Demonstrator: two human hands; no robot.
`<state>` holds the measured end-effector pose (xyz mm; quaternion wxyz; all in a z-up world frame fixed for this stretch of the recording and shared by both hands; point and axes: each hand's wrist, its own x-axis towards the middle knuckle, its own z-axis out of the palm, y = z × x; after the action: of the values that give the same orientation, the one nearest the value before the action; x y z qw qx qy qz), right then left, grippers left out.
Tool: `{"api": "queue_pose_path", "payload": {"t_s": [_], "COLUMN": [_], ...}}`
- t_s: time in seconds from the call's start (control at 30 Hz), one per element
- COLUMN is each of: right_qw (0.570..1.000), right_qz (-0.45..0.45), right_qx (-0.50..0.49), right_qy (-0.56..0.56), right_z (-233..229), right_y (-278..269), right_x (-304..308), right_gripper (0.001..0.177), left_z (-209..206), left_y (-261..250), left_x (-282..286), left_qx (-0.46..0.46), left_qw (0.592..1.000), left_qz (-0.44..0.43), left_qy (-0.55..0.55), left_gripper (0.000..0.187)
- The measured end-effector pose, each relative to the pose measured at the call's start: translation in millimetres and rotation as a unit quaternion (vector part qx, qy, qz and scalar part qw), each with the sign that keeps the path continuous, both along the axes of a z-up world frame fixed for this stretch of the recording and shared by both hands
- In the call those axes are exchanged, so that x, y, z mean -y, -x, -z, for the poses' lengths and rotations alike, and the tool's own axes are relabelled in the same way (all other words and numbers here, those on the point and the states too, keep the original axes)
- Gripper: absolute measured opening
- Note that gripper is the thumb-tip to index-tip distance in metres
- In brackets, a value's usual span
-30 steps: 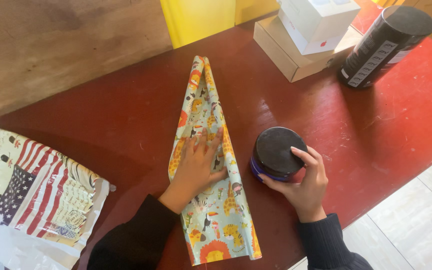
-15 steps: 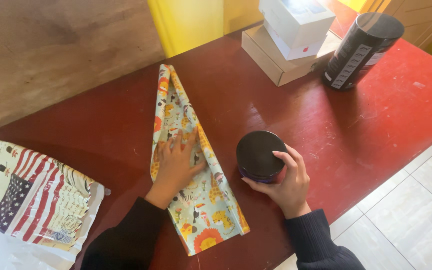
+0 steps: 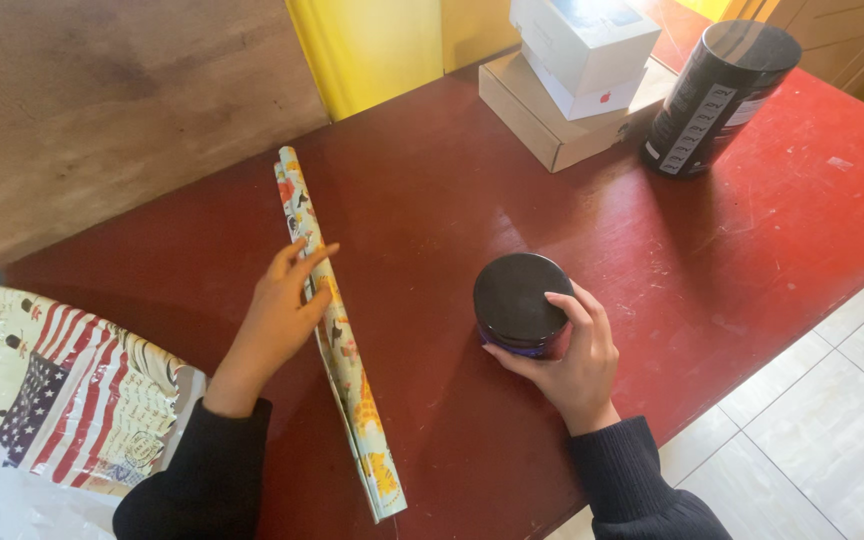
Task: The person prepares wrapping paper by cutting a roll with scissors, then wraps a cylindrical tin and a small box using two different patterns of wrapping paper. The person folds and smooths the paper around each item, handling them one at a time on a wooden table.
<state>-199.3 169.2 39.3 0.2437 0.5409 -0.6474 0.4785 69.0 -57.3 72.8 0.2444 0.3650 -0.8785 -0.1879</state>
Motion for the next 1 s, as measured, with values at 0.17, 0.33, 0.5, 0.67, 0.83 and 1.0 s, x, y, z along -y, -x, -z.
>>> {"api": "queue_pose_path", "payload": {"t_s": [0.17, 0.33, 0.5, 0.67, 0.83, 1.0], "right_qw": [0.998, 0.997, 0.997, 0.996, 0.995, 0.993], "right_qz": [0.011, 0.046, 0.050, 0.060, 0.081, 0.090], "right_qx": [0.039, 0.057, 0.058, 0.060, 0.056, 0.072], "right_qy": [0.040, -0.013, -0.012, 0.001, 0.008, 0.017], "right_z": [-2, -2, -5, -6, -7, -1], "right_y": [-2, 0, -1, -2, 1, 3], "right_x": [-2, -1, -1, -3, -2, -3], "right_gripper": [0.083, 0.082, 0.081, 0.080, 0.080, 0.080], "left_z": [10, 9, 10, 1, -20, -24], "left_y": [18, 26, 31, 36, 51, 64], "left_x": [-15, -21, -22, -26, -33, -7], "left_qx": [0.112, 0.092, 0.019, 0.060, 0.084, 0.109], "left_qw": [0.970, 0.958, 0.975, 0.996, 0.992, 0.947], "left_qz": [-0.162, -0.122, -0.022, -0.013, 0.028, 0.112], "left_qy": [-0.146, -0.240, -0.220, -0.060, 0.091, 0.282], "left_gripper": [0.086, 0.108, 0.105, 0.081, 0.072, 0.063]}}
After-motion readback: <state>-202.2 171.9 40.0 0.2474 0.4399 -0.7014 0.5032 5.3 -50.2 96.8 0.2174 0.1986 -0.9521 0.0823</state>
